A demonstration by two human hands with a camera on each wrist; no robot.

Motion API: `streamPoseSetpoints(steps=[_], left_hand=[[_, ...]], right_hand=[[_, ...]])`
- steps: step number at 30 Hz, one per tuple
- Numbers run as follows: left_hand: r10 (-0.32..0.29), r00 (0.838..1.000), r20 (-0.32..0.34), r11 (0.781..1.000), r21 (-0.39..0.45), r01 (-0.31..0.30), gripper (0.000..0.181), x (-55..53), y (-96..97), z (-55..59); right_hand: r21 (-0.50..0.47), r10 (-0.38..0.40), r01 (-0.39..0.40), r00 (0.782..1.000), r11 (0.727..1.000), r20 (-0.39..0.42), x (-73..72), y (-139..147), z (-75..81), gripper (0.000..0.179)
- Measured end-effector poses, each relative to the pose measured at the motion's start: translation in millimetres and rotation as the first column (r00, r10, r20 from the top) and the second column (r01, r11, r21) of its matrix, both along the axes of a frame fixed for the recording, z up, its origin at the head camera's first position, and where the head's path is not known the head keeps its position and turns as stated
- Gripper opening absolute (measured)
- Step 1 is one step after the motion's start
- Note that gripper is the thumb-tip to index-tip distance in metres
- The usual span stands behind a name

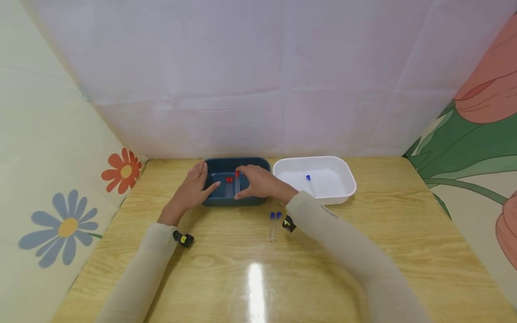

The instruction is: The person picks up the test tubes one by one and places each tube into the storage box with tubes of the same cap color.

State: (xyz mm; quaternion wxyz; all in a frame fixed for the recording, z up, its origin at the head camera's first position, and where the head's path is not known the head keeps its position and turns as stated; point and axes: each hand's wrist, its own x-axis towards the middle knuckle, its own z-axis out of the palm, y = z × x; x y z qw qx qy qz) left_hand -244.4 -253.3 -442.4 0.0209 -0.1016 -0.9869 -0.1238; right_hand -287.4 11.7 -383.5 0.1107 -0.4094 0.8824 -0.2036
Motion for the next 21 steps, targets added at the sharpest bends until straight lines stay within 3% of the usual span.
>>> streamPoseSetpoints(steps=[12, 21], left_hand=[[0.001, 1.0, 0.01, 1.0, -0.001, -0.001, 0.098, 0.1, -0.1, 0.5], [0.008, 1.0, 0.013, 1.0, 0.0, -0.008, 0.096, 1.8, 2.5, 1.9]], right_hand=[[-0.003, -0.005, 0.005, 1.0, 1.0, 0.021, -10.1, -6.9, 1.1, 0.089], [0.037, -0.03, 0.03, 1.0, 0.999, 0.004, -18.1, -14.2, -8.2, 0.089]])
